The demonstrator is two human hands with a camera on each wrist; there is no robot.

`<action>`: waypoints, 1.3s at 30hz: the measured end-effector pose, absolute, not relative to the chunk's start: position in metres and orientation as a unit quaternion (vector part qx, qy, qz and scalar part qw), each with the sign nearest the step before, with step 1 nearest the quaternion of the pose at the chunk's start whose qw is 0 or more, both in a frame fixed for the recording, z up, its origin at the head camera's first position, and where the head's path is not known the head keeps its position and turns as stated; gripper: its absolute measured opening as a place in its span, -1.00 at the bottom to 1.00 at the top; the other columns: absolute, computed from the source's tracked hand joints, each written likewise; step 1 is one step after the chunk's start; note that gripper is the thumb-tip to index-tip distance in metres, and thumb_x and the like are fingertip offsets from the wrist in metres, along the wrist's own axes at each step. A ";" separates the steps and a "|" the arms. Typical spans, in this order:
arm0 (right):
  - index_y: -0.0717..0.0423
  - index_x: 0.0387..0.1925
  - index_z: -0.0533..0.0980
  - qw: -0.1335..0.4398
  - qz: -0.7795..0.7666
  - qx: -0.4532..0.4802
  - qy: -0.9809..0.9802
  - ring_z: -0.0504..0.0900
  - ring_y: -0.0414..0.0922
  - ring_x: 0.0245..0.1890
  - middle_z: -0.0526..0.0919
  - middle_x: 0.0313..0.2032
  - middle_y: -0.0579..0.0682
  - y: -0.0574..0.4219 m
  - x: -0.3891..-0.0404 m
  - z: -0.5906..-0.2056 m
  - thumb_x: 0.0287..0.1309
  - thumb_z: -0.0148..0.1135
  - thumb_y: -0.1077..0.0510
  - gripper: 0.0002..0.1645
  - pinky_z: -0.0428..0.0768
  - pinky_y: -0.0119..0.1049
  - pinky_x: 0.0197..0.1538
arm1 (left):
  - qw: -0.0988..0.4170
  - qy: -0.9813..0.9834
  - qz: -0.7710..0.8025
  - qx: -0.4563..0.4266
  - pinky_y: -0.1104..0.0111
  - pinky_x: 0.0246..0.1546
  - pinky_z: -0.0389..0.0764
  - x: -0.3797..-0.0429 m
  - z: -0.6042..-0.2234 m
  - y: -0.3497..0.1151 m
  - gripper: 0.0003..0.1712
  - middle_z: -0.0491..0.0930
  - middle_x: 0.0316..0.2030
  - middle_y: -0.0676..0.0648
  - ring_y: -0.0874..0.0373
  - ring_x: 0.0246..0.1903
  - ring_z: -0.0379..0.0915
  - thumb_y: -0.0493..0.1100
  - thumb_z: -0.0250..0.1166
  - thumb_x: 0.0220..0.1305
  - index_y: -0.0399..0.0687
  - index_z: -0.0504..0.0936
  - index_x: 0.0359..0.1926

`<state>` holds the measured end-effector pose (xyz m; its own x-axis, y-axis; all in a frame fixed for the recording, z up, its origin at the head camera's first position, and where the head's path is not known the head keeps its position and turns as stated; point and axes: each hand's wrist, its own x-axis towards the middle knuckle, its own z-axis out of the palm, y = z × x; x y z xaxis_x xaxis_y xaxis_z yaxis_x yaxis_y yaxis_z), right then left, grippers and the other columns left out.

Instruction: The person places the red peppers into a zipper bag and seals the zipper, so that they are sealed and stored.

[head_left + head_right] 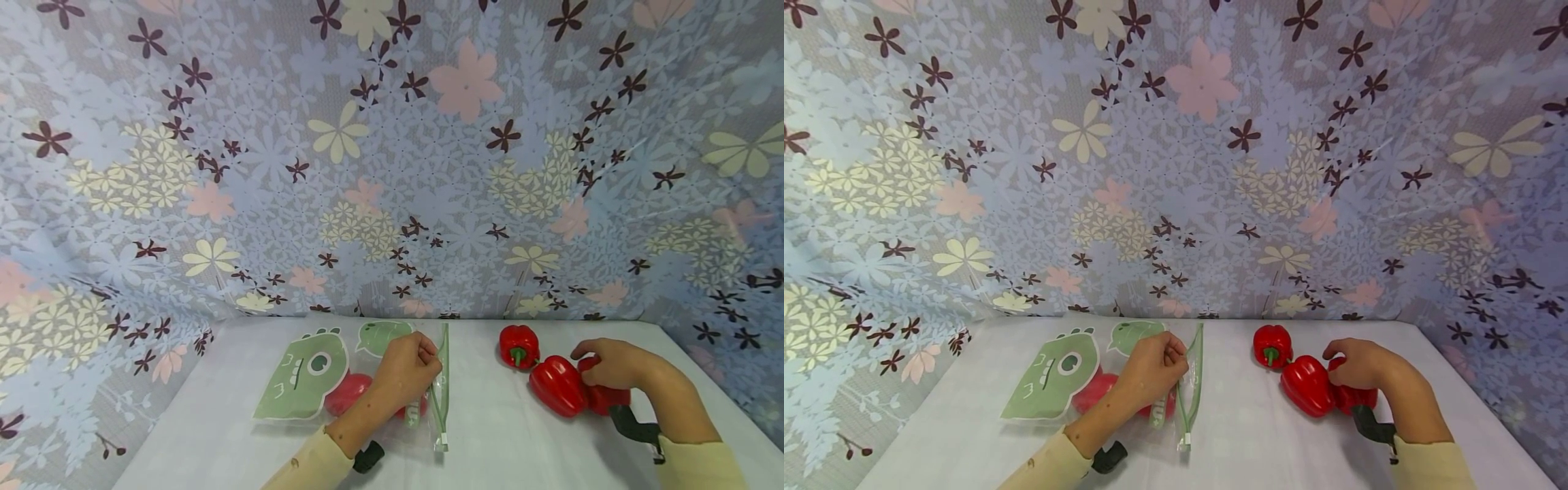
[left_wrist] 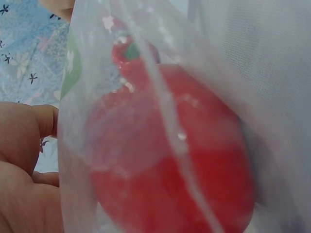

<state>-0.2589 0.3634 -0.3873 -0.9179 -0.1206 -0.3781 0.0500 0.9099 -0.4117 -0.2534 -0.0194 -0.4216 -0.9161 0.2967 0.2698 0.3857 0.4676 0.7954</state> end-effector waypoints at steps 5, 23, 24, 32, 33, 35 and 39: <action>0.32 0.16 0.56 0.198 -0.201 -0.019 0.959 0.65 0.10 -0.11 0.65 -0.04 0.32 0.363 -0.257 -0.387 0.13 0.38 0.17 -0.44 0.74 0.18 -0.10 | 0.049 -0.855 -0.475 -0.201 0.46 -0.47 0.56 -0.253 -0.422 -0.020 -0.94 0.58 -0.48 0.11 0.34 -0.53 0.48 -0.31 0.35 0.25 -0.11 0.64 -0.26; 0.21 0.11 0.51 0.139 -0.161 -0.027 0.977 0.64 0.05 -0.26 0.65 -0.18 0.19 0.355 -0.248 -0.368 -0.05 0.55 0.11 -0.33 0.77 -0.04 -0.35 | 0.051 -0.857 -0.470 -0.205 0.45 -0.48 0.56 -0.252 -0.422 -0.022 -0.94 0.58 -0.48 0.11 0.34 -0.53 0.47 -0.31 0.35 0.26 -0.10 0.64 -0.27; 0.20 0.11 0.51 0.133 -0.160 -0.030 0.978 0.63 0.06 -0.26 0.65 -0.19 0.19 0.354 -0.247 -0.366 -0.06 0.56 0.11 -0.33 0.77 -0.05 -0.36 | 0.051 -0.857 -0.470 -0.204 0.45 -0.48 0.56 -0.252 -0.422 -0.022 -0.95 0.58 -0.48 0.11 0.34 -0.53 0.48 -0.31 0.35 0.27 -0.10 0.64 -0.27; 0.12 0.06 0.50 0.071 -0.138 -0.054 0.986 0.59 0.22 -0.22 0.60 -0.19 0.26 0.343 -0.237 -0.352 -0.15 0.63 0.11 -0.30 0.74 -0.07 -0.40 | 0.045 -0.858 -0.470 -0.202 0.47 -0.46 0.57 -0.252 -0.421 -0.021 -0.95 0.59 -0.46 0.10 0.34 -0.52 0.48 -0.29 0.34 0.28 -0.11 0.65 -0.25; 0.11 0.06 0.50 0.065 -0.137 -0.057 0.987 0.58 0.25 -0.21 0.59 -0.18 0.27 0.342 -0.236 -0.351 -0.15 0.63 0.10 -0.31 0.73 -0.06 -0.40 | 0.045 -0.858 -0.471 -0.202 0.47 -0.47 0.57 -0.252 -0.421 -0.021 -0.96 0.59 -0.46 0.10 0.34 -0.52 0.48 -0.29 0.34 0.27 -0.11 0.65 -0.25; 0.09 0.07 0.50 0.053 -0.138 -0.061 0.987 0.57 0.28 -0.19 0.58 -0.16 0.29 0.338 -0.233 -0.347 -0.15 0.63 0.09 -0.29 0.74 -0.04 -0.40 | 0.044 -0.857 -0.471 -0.203 0.47 -0.47 0.56 -0.252 -0.421 -0.021 -0.96 0.59 -0.46 0.10 0.35 -0.53 0.47 -0.29 0.34 0.28 -0.12 0.65 -0.25; 0.09 0.16 0.51 0.028 -0.149 -0.076 0.985 0.57 0.33 -0.13 0.57 -0.08 0.37 0.330 -0.227 -0.340 -0.18 0.66 0.09 -0.20 0.75 -0.01 -0.39 | 0.044 -0.856 -0.472 -0.206 0.46 -0.47 0.56 -0.253 -0.421 -0.020 -0.96 0.59 -0.46 0.10 0.34 -0.53 0.46 -0.30 0.35 0.27 -0.12 0.65 -0.25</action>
<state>-0.2266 0.3303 -0.3404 -0.9868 -0.1590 -0.0322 -0.1423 0.9439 -0.2981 -0.2526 -0.0202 -0.4208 -0.9116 0.3103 0.2698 0.3937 0.4691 0.7905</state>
